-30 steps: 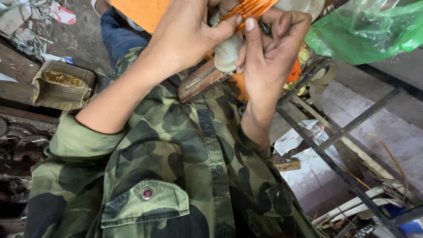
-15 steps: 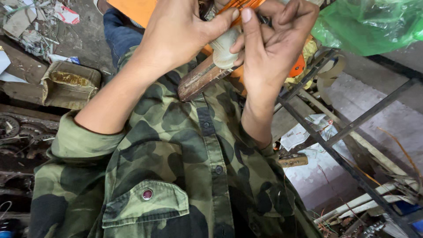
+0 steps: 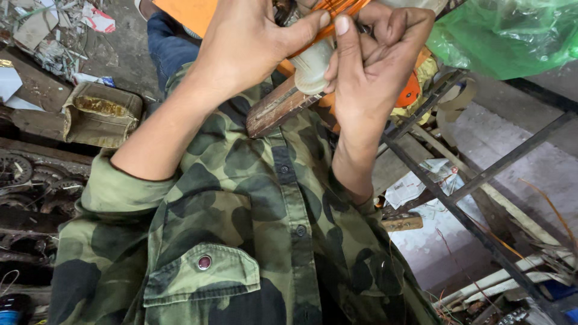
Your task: The person operates a manual wire-winding machine to wrap copper wire onto a cylindrical bobbin. They adjust the wire and the bobbin by hand, then use a lever to rotate the mechanism and wind the wire. The person repeats this process, occasionally pausing to reposition the wire.
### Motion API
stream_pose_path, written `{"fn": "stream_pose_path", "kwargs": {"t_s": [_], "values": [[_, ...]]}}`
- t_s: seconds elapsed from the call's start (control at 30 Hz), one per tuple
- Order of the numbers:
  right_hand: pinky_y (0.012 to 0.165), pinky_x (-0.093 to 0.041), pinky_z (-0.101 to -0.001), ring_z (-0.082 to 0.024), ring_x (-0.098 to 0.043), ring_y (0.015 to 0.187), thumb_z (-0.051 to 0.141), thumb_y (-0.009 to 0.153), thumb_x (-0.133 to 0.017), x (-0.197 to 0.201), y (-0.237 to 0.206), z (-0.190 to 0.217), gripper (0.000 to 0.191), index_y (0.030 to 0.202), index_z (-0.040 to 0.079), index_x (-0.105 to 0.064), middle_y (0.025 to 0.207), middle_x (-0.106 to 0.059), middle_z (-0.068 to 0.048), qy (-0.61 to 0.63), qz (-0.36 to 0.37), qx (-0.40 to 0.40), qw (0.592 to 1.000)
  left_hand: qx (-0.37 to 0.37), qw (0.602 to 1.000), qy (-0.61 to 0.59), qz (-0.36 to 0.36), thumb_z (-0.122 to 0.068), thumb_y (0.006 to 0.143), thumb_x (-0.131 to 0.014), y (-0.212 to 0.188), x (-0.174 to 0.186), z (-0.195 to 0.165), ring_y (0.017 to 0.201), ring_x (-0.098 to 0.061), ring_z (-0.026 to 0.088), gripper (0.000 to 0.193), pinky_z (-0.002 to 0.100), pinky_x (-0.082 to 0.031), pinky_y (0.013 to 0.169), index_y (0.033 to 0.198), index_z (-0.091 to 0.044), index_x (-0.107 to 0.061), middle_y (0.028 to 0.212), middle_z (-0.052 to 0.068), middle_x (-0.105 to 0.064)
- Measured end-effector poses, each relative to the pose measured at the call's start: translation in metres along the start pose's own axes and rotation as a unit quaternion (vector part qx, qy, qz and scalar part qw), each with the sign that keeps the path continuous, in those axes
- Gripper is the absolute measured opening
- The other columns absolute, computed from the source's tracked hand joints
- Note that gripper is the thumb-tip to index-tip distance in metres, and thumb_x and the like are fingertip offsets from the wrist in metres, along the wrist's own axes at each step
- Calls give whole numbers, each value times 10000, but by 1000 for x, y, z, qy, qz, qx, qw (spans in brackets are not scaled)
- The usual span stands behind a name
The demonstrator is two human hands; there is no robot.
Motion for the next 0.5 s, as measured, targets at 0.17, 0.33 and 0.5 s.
{"fn": "stream_pose_path", "kwargs": {"t_s": [0.17,0.33,0.5], "values": [[444,-431,-228,-126,-574,570,-70,1163,-610,3,0,-2,390,1147,102,-261,1052,-595,-141,-6,2,-13,1000,-32,999,-11,-12,-120,1022,-752,0,1,-6,870,-687,118,208,327,-560,746,1111,35,-644,959,95,-723],[468,-420,-240,-128,-560,564,-68,1169,-603,4,1,-2,384,1114,96,-260,1043,-591,-136,3,9,-14,1000,6,999,38,-2,-193,1053,-788,3,1,1,820,-705,145,238,328,-546,707,1118,4,-672,926,92,-723],[491,-431,-232,-123,-552,584,-85,1176,-601,4,1,-3,371,1133,88,-275,1029,-588,-129,12,11,2,1000,-13,997,74,4,-204,1017,-773,8,1,-7,797,-705,159,251,329,-525,678,1100,9,-670,909,101,-717]]}}
Point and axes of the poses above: each hand's wrist, its own y-axis towards the middle knuckle, its own x-axis out of the back of the hand, z = x × y, the point moved 10 cm from there along y, towards the middle knuckle
